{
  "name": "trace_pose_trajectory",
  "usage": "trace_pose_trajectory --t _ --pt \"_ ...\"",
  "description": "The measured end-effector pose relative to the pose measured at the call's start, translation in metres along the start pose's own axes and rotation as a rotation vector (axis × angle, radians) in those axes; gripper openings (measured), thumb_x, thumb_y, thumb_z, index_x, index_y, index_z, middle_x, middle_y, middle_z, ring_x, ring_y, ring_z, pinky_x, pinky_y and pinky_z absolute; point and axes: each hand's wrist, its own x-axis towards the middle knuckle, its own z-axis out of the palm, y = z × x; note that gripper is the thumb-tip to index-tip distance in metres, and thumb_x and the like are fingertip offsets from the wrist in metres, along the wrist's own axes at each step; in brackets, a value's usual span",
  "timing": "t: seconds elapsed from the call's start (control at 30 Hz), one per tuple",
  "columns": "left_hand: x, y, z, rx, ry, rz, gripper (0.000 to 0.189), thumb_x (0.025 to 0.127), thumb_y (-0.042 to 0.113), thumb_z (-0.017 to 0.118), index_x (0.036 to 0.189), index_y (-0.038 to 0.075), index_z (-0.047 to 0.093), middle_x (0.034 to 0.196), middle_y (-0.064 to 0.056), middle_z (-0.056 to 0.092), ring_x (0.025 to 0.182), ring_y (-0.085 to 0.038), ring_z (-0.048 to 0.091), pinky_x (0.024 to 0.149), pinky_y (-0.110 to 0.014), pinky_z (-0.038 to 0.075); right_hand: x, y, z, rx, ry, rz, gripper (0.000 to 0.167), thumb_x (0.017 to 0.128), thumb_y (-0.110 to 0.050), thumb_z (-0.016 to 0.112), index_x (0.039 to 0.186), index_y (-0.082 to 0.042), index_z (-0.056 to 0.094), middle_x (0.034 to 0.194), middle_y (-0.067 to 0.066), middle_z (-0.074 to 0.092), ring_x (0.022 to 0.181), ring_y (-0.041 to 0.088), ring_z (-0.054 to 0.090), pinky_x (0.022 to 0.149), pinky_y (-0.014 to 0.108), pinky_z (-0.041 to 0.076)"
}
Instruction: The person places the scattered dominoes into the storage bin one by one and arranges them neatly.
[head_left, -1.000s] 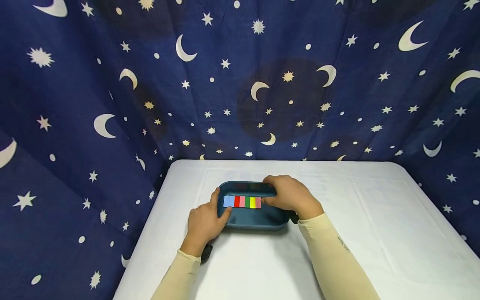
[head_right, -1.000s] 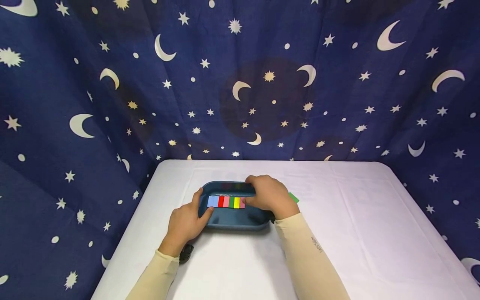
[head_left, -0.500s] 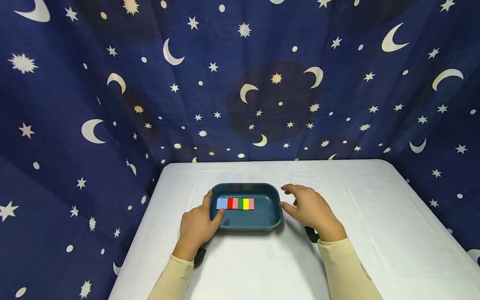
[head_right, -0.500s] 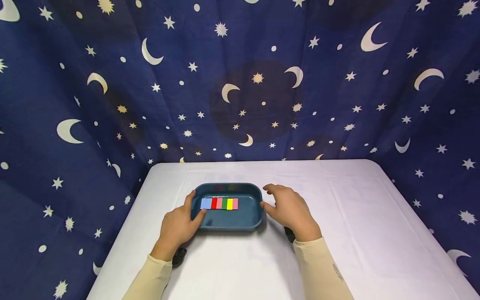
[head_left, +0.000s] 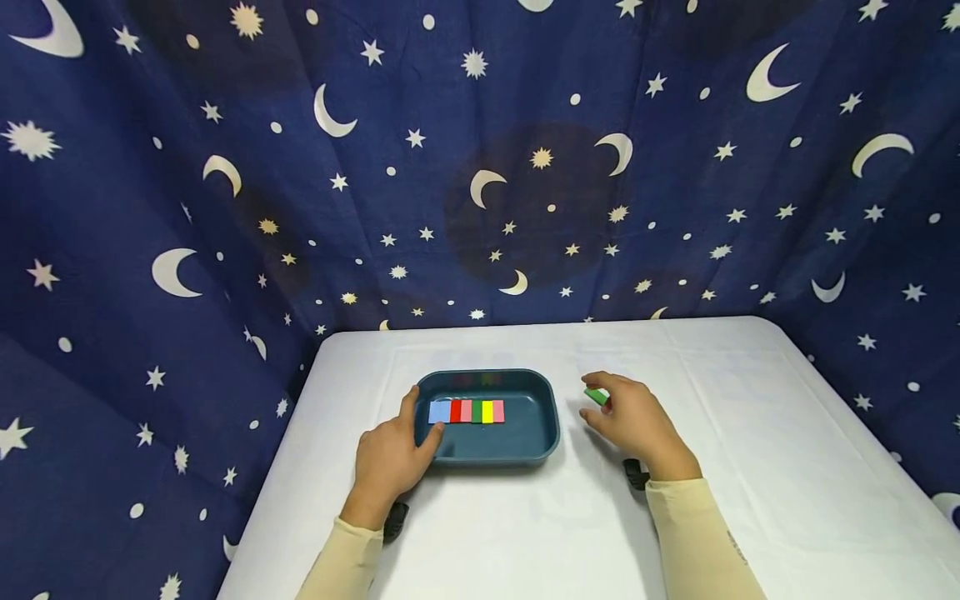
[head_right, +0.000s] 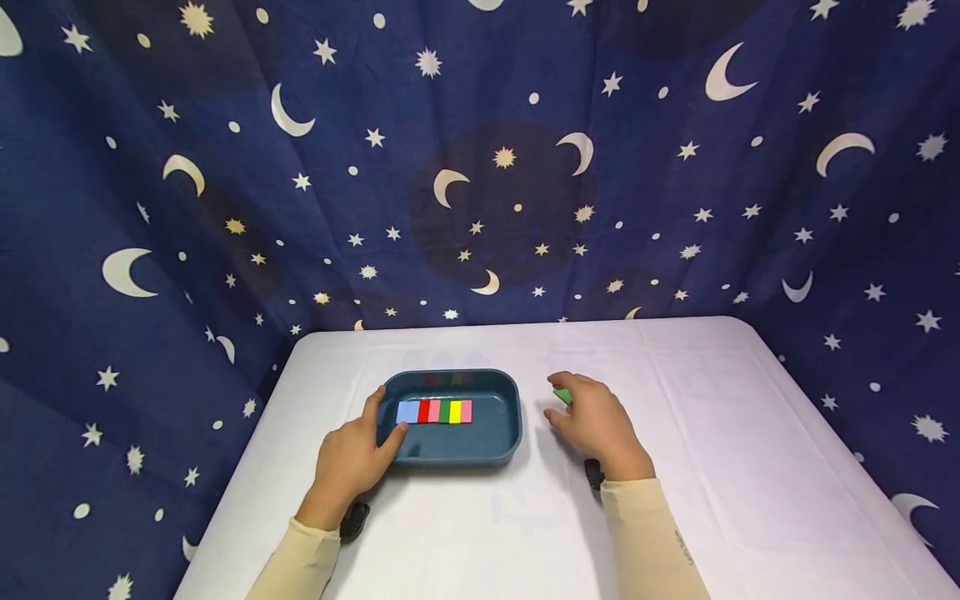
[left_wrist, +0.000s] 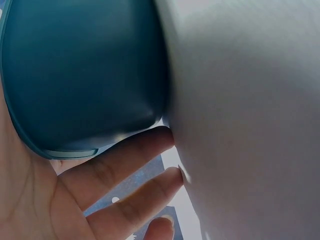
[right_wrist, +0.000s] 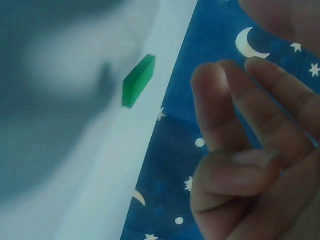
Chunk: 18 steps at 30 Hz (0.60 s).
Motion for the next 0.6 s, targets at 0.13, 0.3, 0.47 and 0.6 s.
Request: trace_pose_trajectory --t 0.13,0.3,0.47,0.6 --pt "-0.001 -0.002 0.001 0.007 0.009 -0.001 0.081 0.099 0.063 0.057 0.159 0.011 0.043 0.075 -0.009 0.070 0.059 -0.028 0.065 0.054 -0.046 0.046 0.000 0.008 0.001 0.007 -0.014 0.038 0.053 0.087 -0.022 0.085 0.136 -0.010 0.068 0.117 0.008 0.073 0.077 0.016 0.060 0.069 0.039 0.048" --pt "-0.002 -0.003 0.003 0.001 0.018 0.009 0.081 0.099 0.063 0.058 0.159 0.010 0.043 0.073 -0.009 0.069 0.057 -0.027 0.064 0.051 -0.044 0.045 -0.001 0.020 0.003 0.006 -0.023 0.084 0.054 0.087 -0.021 0.086 0.137 -0.010 0.067 0.109 0.007 0.072 0.076 0.016 0.058 0.072 0.041 0.046" --pt "-0.001 -0.002 0.002 -0.007 0.015 0.012 0.081 0.099 0.062 0.059 0.159 0.010 0.043 0.069 -0.007 0.066 0.055 -0.026 0.062 0.050 -0.043 0.044 -0.003 0.027 0.004 -0.001 -0.012 0.120 0.055 0.086 -0.021 0.086 0.137 -0.011 0.068 0.101 0.007 0.070 0.075 0.017 0.056 0.074 0.043 0.046" --pt "0.000 -0.002 0.000 -0.008 0.011 0.009 0.081 0.099 0.061 0.060 0.160 0.010 0.042 0.069 -0.006 0.065 0.056 -0.026 0.062 0.051 -0.043 0.044 -0.003 0.031 0.005 -0.007 -0.003 0.120 0.055 0.085 -0.018 0.085 0.137 -0.011 0.067 0.091 0.007 0.067 0.075 0.019 0.056 0.074 0.045 0.045"
